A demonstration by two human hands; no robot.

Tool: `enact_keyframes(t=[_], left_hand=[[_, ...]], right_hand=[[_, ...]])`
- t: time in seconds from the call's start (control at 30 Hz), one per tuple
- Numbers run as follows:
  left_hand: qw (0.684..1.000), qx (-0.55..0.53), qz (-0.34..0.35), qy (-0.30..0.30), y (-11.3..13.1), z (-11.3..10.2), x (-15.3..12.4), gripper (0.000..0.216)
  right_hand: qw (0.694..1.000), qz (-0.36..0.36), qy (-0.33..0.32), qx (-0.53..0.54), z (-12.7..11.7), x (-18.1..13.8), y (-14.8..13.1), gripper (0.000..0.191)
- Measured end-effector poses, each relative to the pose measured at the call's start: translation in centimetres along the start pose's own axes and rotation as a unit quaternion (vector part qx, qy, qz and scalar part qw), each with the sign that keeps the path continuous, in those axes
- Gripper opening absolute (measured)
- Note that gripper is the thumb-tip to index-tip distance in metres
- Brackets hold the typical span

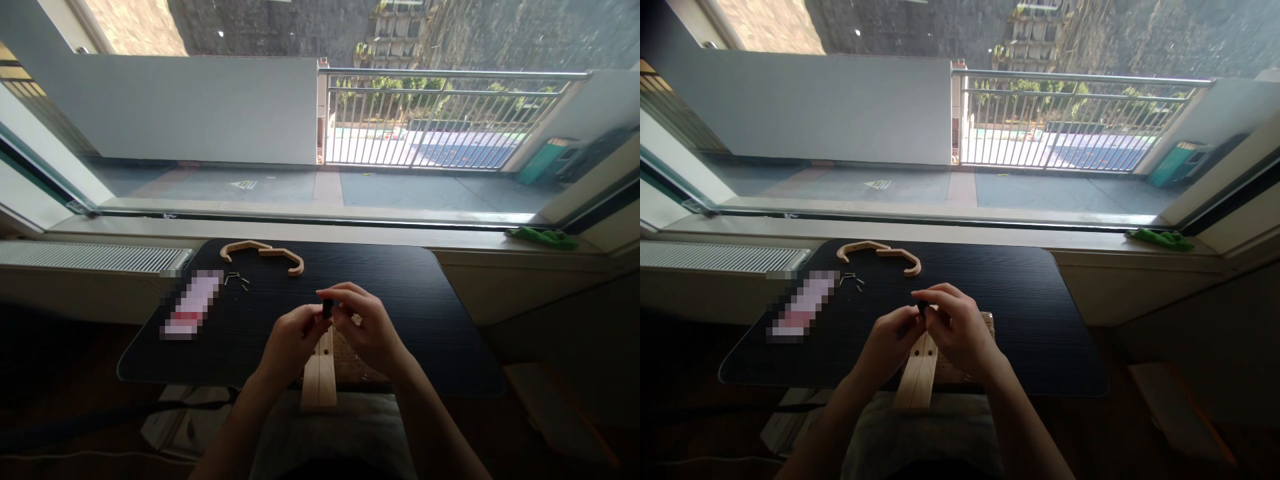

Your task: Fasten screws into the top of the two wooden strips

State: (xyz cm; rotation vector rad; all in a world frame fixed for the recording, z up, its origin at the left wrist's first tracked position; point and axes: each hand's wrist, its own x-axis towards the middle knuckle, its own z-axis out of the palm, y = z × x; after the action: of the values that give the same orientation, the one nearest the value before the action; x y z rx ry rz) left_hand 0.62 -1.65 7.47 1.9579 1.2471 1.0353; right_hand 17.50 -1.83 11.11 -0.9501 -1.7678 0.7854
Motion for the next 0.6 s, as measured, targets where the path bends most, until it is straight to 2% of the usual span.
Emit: enact_keyframes(t=[0.33,0.6], left_hand=[[1.0,-0.015,0.019,-0.016,0.2,-0.18,0.23,0.017],[0.999,-0.012,0.022,-0.026,0.05,-0.22,0.05,0.017]], right_hand=[[1.0,0.0,-0.02,-0.006,-0.47,0.01,-0.06,0.035],[1.0,0.011,-0.023,-0.016,-0.57,-0.1,-0.08,0.028]])
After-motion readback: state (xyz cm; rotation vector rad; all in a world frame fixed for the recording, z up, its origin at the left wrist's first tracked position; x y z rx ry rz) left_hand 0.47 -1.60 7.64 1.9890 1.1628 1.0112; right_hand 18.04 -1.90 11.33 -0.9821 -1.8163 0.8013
